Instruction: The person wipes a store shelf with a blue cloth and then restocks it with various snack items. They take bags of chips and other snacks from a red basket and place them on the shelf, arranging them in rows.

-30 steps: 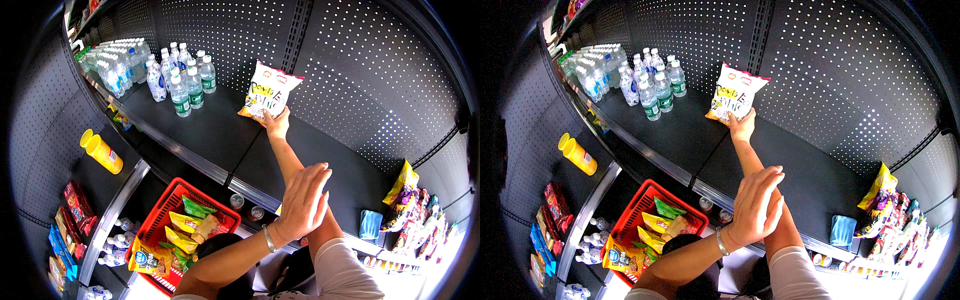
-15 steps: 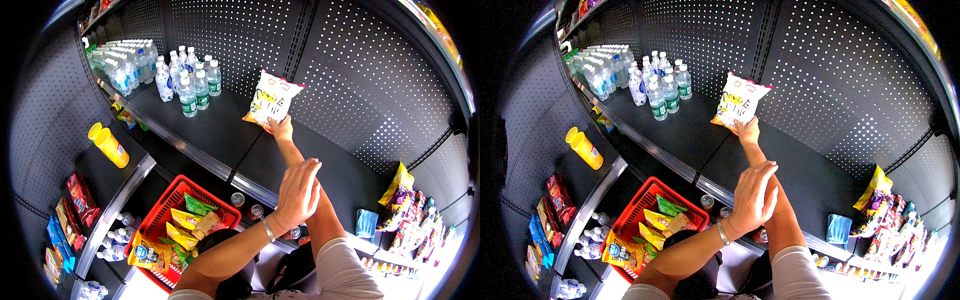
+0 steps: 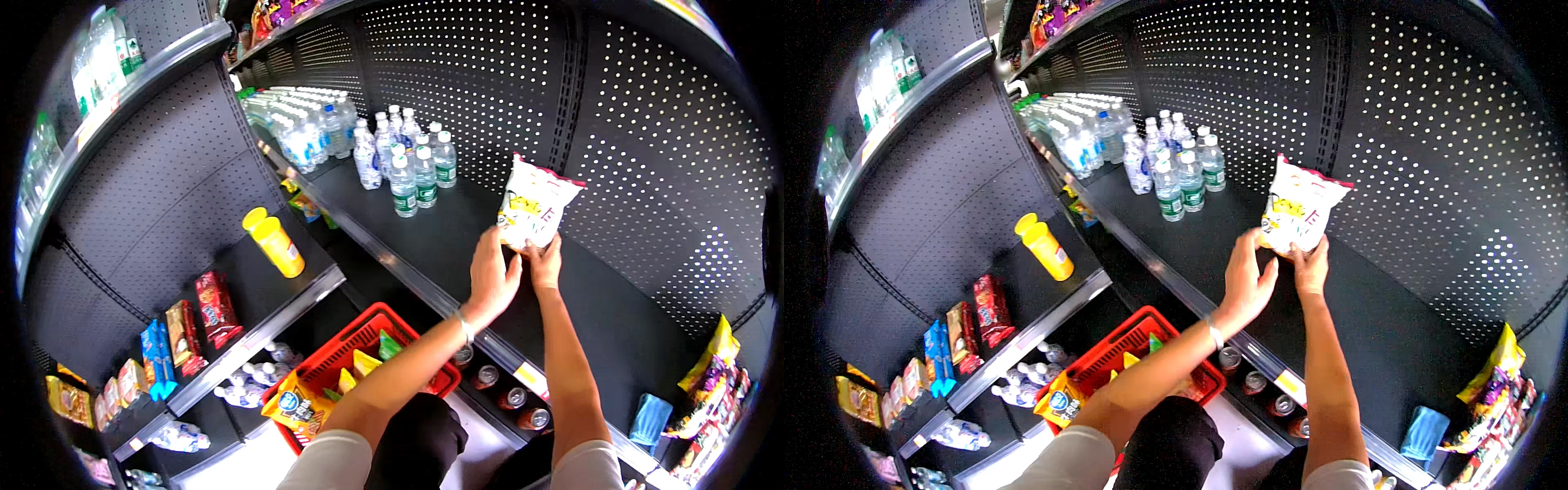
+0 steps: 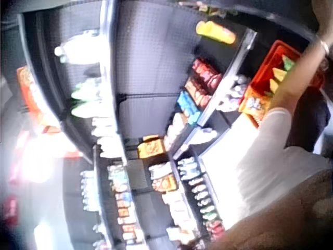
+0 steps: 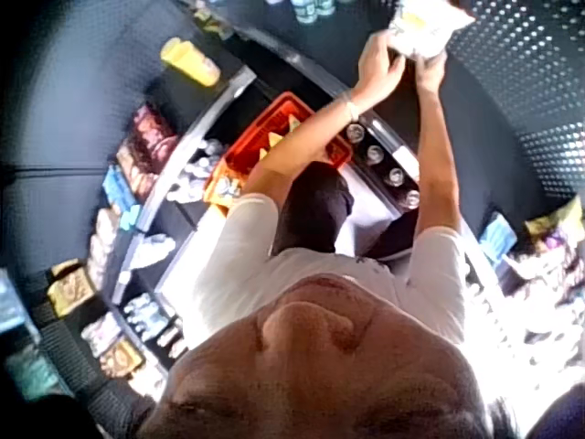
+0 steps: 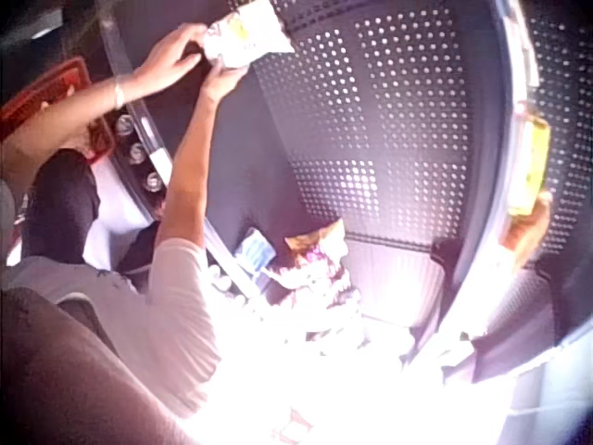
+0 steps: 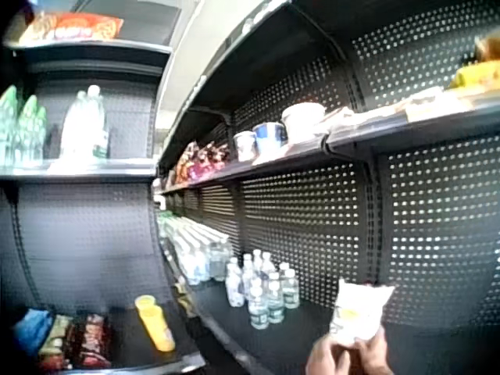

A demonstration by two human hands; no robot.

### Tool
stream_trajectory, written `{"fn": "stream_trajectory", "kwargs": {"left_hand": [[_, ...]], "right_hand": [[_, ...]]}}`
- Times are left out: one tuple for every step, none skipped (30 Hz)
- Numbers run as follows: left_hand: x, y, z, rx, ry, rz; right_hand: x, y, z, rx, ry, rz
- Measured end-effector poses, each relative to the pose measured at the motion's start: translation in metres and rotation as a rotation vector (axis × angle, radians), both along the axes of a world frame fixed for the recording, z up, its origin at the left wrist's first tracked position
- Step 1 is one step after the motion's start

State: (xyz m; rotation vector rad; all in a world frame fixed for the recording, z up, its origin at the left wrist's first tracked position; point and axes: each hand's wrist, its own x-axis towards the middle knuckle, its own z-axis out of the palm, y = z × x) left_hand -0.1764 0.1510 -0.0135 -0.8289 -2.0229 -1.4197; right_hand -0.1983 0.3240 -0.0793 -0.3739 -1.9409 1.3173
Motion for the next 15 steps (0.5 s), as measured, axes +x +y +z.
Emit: {"fn": "stream_trajectory", "kwargs": {"left_hand": [[-0.022,0.001,-0.01,-0.059,0.052,0.087],[-0.041,0.003,-0.018,-0.15,-0.023,0.08],[-0.059,0.009,-0.023,-0.233,-0.097,0.067],[-0.078,0.008,-0.033,-0.306,-0.112,0.051],[-0.096,0.01,-0.043,-0.357,-0.081,0.022],[-0.106,0.016,-0.051,-0.361,-0.121,-0.04],[-0.116,0.022,-0.06,-0.365,-0.162,-0.099],[-0.121,0.029,-0.065,-0.305,-0.217,-0.182],[-0.126,0.034,-0.069,-0.245,-0.273,-0.261],[-0.13,0.036,-0.075,-0.184,-0.328,-0.336],[-0.131,0.042,-0.079,-0.176,-0.281,-0.303],[-0.132,0.047,-0.083,-0.169,-0.234,-0.268],[-0.133,0.049,-0.087,-0.162,-0.187,-0.231],[-0.132,0.052,-0.086,-0.137,-0.151,-0.197],[-0.132,0.053,-0.085,-0.117,-0.188,-0.221]], "right_hand": [[0.003,-0.001,0.001,-0.029,0.041,0.025],[0.005,0.001,0.001,-0.005,0.047,0.018],[0.008,0.007,0.0,0.025,0.054,0.004],[0.007,0.003,0.001,-0.034,0.087,0.048],[0.006,0.001,0.001,-0.044,0.086,0.056],[0.005,0.003,0.0,-0.05,0.082,0.058],[0.005,0.003,0.0,-0.058,0.079,0.063],[0.008,0.003,0.002,-0.047,0.051,0.061],[0.009,0.005,0.002,-0.031,0.049,0.063],[0.009,0.004,0.004,-0.016,0.046,0.069],[0.008,0.008,0.002,0.001,0.046,0.06],[0.007,0.012,0.0,0.006,0.041,0.066],[0.005,0.012,-0.003,0.024,0.051,0.069],[0.005,0.012,-0.003,0.044,0.059,0.071],[0.005,0.012,-0.002,0.063,0.068,0.073]]}}
